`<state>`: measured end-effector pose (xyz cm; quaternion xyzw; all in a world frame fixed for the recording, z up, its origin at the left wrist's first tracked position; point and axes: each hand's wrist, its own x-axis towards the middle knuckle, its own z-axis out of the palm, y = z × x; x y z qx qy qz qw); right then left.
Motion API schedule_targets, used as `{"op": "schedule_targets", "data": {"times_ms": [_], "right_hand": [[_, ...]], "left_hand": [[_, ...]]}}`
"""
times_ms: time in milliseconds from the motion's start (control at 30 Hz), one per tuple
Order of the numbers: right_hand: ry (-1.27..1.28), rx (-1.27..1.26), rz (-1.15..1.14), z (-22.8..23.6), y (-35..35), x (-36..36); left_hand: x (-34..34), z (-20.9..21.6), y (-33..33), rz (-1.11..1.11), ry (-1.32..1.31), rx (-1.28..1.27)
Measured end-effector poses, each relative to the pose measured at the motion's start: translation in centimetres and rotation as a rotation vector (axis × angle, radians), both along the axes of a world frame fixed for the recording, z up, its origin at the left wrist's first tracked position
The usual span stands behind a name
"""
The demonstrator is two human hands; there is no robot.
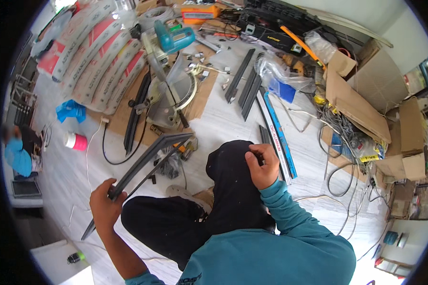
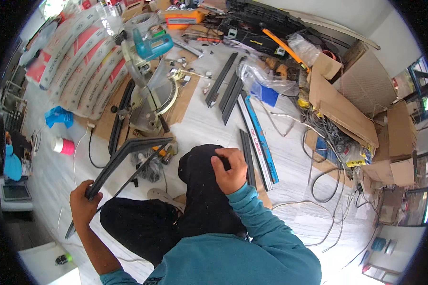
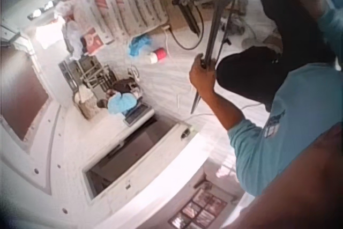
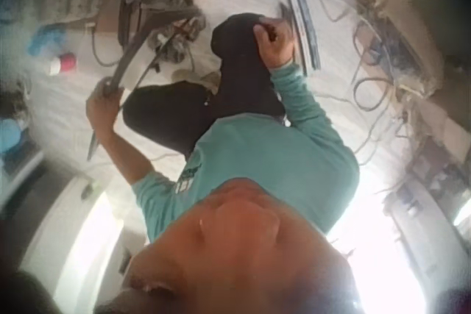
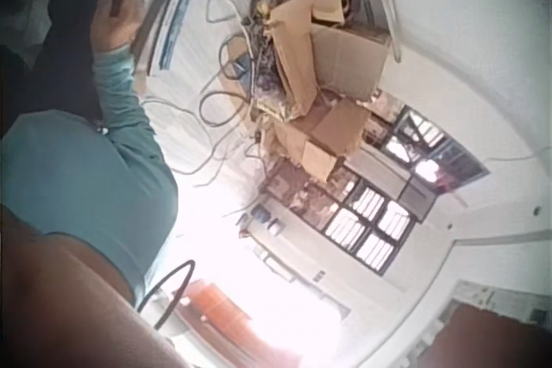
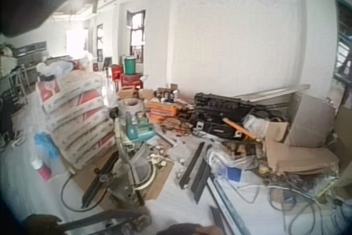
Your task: The recorder is assembling and modifying aluminum window frame components using a utility knife and an angle grinder.
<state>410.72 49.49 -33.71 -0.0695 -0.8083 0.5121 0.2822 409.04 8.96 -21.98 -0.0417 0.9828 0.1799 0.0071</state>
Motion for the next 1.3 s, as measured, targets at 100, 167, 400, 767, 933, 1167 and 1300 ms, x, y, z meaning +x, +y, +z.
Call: {"op": "schedule_targets", "data": {"times_ms": [100, 167, 400, 767, 933, 1167, 1300], "right_hand": [[-0.013, 0.019, 0.018, 0.7, 0.1, -0.1], [-0.019, 0.034, 0.034, 0.7, -0.1, -0.2], [-0.064, 0.057, 0.079, 0.2, -0.5, -0.9], [-0.229, 0.099, 0.149, -0.7, -1.8, -2.9], [-0.287, 0.167, 0.107, 0.0, -0.2, -5.5], [-0.533, 0.114, 0.086, 1.7, 1.8, -11.5], [-0.697, 0.109, 0.101, 4.5, 2.8, -12.2]], "left_hand": [[-0.6, -0.3, 0.3, 0.066, -0.008, 0.030], [-1.4, -0.8, -0.7, 0.073, 0.022, -0.008], [-7.2, -0.2, -1.3, -0.103, 0.274, -0.170], [-32.5, 0.5, 7.7, -0.493, 0.187, -0.255], [-39.5, -0.9, 9.9, -0.596, 0.180, -0.223], [-44.4, -2.9, 12.8, -0.484, 0.054, -0.258], [-44.6, -2.1, 14.1, -0.475, -0.089, -0.191]]}}
